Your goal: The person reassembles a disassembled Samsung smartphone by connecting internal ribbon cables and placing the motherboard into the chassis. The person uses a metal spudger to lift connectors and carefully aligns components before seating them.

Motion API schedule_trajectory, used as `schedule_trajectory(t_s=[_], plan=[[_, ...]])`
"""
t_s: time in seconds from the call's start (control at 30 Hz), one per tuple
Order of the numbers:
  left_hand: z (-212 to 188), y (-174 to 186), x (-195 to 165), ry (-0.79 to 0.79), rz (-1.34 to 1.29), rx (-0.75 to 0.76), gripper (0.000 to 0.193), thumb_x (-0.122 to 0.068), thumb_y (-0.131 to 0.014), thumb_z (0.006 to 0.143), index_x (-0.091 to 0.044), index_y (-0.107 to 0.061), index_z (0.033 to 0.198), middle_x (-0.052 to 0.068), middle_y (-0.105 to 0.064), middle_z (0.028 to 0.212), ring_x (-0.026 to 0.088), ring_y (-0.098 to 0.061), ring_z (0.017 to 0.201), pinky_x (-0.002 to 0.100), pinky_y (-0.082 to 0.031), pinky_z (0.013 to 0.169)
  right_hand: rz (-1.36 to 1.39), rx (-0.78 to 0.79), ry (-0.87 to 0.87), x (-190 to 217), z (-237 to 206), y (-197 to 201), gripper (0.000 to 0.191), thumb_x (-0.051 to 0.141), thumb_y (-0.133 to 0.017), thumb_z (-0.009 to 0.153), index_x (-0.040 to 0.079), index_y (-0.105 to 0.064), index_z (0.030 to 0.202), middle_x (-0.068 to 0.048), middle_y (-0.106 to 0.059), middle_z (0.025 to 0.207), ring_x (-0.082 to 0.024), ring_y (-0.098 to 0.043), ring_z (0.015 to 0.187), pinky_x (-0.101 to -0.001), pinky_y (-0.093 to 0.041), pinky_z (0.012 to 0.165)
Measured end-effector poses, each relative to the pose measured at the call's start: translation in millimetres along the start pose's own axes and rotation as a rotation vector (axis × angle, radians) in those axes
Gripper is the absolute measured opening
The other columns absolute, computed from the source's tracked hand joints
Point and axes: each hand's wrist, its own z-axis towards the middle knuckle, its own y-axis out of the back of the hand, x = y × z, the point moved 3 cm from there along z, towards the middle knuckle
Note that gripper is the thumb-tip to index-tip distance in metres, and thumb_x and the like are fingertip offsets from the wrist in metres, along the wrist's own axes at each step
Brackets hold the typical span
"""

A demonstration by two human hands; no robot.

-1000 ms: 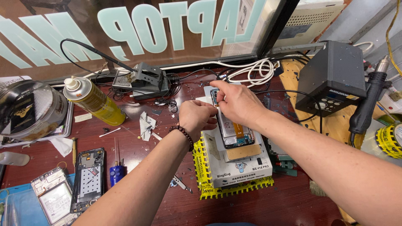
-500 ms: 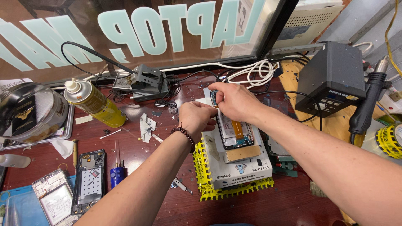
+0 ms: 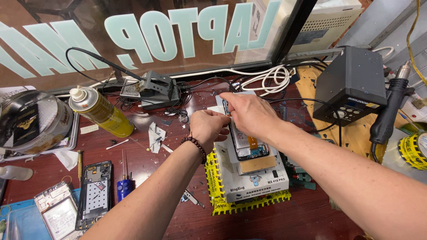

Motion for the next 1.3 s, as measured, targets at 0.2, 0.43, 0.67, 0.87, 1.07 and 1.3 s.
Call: schedule_trajectory(t_s=[0.2,0.43,0.67,0.87,1.07,1.3], plan=[[2,-1,1,-0.001,-0.007,0.002,0.012,-0.009,-0.077,0.082,-0.002,-0.069,0.085,0.008,-0.073,0.077,0.017,-0.072,0.062,0.031,-0.058,0.053,-0.005,0.100,-0.050,-5,10,-5,0.050,0.001,-0.054,0.086,0.012,-0.061,0.134,-0.010,-0.071,0.102,-0.031,-0.069,0.097,-0.0445,-0.054,0.084],[-2,-2,0,0.002,-0.038,0.004,0.010,-0.010,-0.076,0.083,-0.004,-0.068,0.084,0.007,-0.072,0.076,0.016,-0.070,0.061,0.031,-0.057,0.051,0.140,-0.065,-0.030,-13,3,0,0.043,0.002,-0.058,0.087,0.010,-0.064,0.130,-0.011,-0.068,0.095,-0.027,-0.068,0.087,-0.0396,-0.055,0.080],[-17,33,1,-0.054,-0.189,-0.026,0.008,-0.006,-0.073,0.084,-0.002,-0.068,0.088,0.007,-0.073,0.080,0.016,-0.070,0.064,0.030,-0.059,0.053,0.309,-0.212,-0.004,2,-4,17,0.039,0.006,-0.064,0.087,0.008,-0.065,0.126,-0.008,-0.069,0.095,-0.017,-0.070,0.076,-0.0327,-0.058,0.070],[-39,162,69,-0.084,-0.224,-0.376,0.011,-0.003,-0.072,0.085,0.002,-0.069,0.094,0.008,-0.071,0.080,0.017,-0.068,0.062,0.031,-0.057,0.053,0.388,-0.086,0.071,41,7,-6,0.034,0.009,-0.064,0.088,0.009,-0.070,0.122,-0.005,-0.073,0.098,-0.013,-0.071,0.079,-0.0294,-0.058,0.075],[-81,289,164,0.125,0.424,-0.897,0.014,-0.017,-0.076,0.084,-0.005,-0.080,0.091,0.017,-0.079,0.088,0.029,-0.075,0.079,0.040,-0.058,0.074,0.426,0.097,0.082,71,8,-36,0.033,0.012,-0.065,0.087,0.010,-0.072,0.119,-0.004,-0.076,0.100,-0.010,-0.072,0.080,-0.0277,-0.058,0.076],[-66,311,201,0.140,0.738,-0.830,0.019,-0.019,-0.075,0.082,-0.015,-0.084,0.099,0.020,-0.076,0.101,0.040,-0.072,0.098,0.047,-0.056,0.091,0.404,0.070,0.081,65,3,-38,0.031,0.013,-0.067,0.089,0.008,-0.072,0.118,-0.003,-0.078,0.100,-0.009,-0.073,0.080,-0.0272,-0.058,0.075]])
